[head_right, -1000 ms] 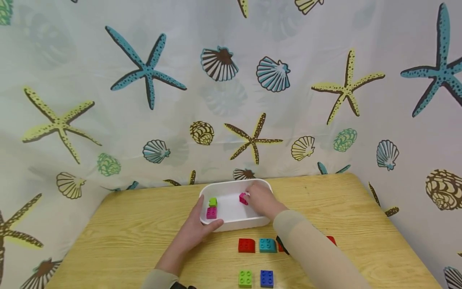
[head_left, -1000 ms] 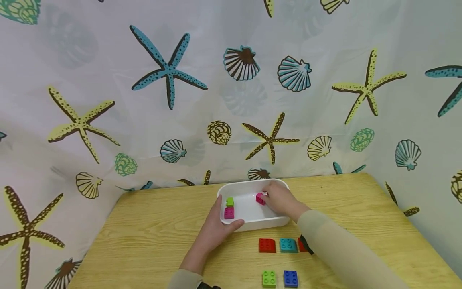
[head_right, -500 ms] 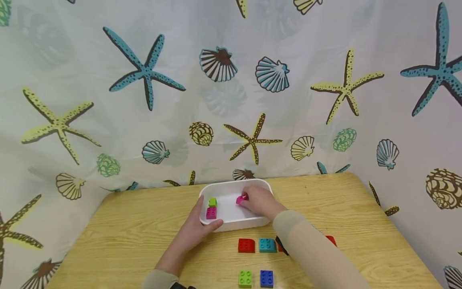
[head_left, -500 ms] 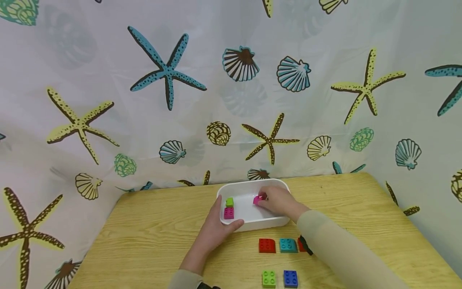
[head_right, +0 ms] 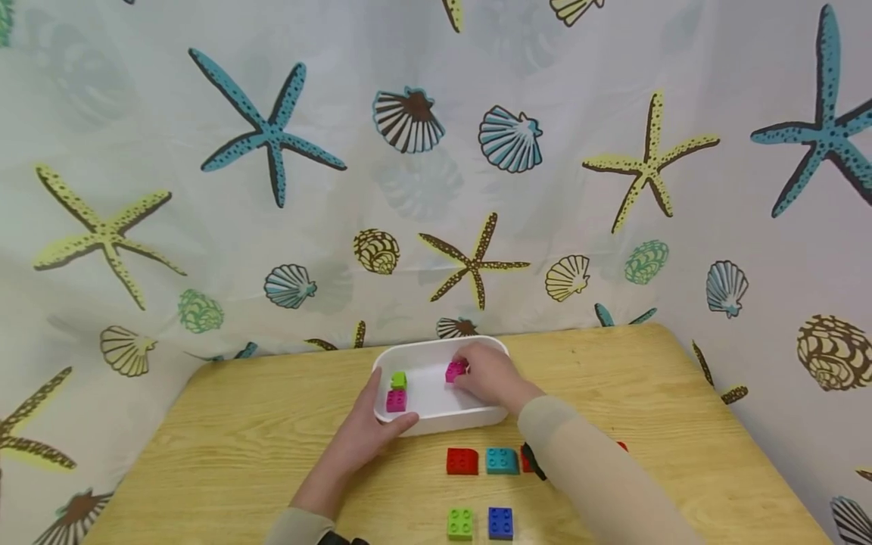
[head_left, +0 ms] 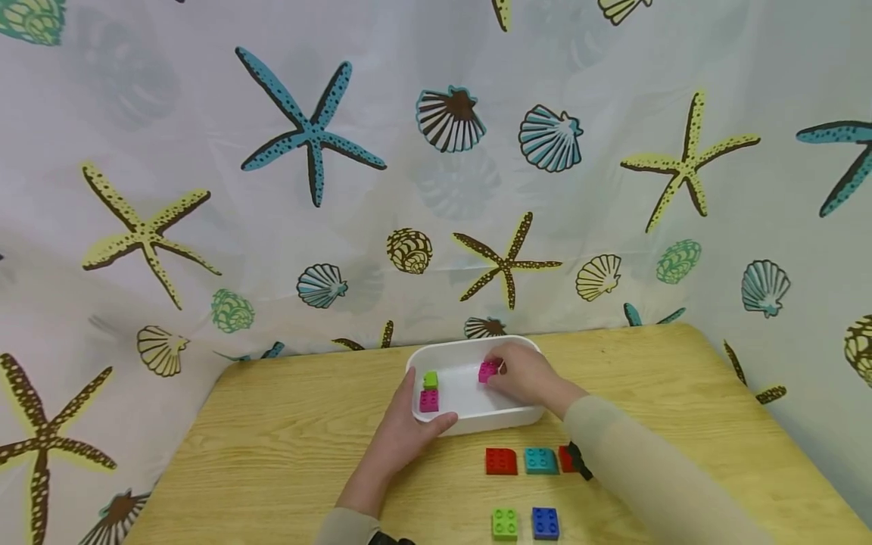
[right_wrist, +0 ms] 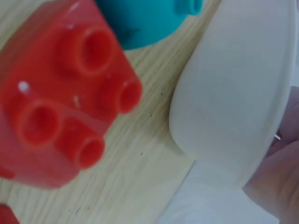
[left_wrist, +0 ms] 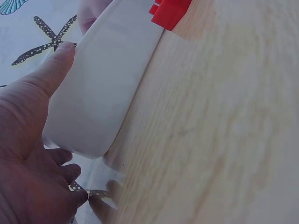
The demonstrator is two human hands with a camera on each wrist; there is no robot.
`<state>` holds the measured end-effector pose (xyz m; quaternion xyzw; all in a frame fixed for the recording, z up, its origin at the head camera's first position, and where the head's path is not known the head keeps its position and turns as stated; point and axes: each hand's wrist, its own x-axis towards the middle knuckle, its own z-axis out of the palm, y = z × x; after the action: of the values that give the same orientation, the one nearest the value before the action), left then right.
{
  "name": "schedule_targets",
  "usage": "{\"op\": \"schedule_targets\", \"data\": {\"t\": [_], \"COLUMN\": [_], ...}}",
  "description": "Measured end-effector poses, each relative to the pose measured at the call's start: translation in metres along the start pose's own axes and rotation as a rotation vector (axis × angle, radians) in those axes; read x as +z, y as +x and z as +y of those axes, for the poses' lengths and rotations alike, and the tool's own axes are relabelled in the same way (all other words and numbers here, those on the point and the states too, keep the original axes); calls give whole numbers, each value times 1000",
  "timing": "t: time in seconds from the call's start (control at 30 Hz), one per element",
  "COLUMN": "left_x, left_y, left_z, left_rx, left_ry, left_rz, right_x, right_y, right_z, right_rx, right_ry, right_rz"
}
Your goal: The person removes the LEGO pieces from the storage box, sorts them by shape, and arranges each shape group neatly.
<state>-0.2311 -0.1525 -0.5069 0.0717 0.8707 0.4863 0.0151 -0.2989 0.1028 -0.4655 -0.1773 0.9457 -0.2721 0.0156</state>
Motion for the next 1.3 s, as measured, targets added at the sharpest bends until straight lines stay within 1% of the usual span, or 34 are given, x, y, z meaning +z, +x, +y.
{"op": "schedule_targets", "data": {"t": [0.27, 0.47, 0.6, 0.67, 0.9, 1.03, 1.3], "left_x": [1, 1, 1, 2, 3, 3, 3], "left_y": [-1, -2, -2, -3, -4, -5, -5], "left_z": [-2, -3, -2, -2, -1, -1, 0], "left_rx": [-6, -5, 11, 18, 5, 8, 19], "left_ry": [0, -10, -15, -17, -3, 9, 0], "left_rz": [1, -3, 2, 5, 7, 6, 0], "right_x": [-11, -23, -33, -37, -50, -55, -61], "right_y": [-8, -19, -31, -37, -62, -76, -101], "right_z": [-5, -4, -4, -4, -4, -6, -7], "right_rx": [23, -24, -55, -55, -61, -80, -70], "right_ry": [4, 9, 22, 34, 71, 78, 83], "right_rz": [-9, 8, 22, 25, 24, 31, 42]}}
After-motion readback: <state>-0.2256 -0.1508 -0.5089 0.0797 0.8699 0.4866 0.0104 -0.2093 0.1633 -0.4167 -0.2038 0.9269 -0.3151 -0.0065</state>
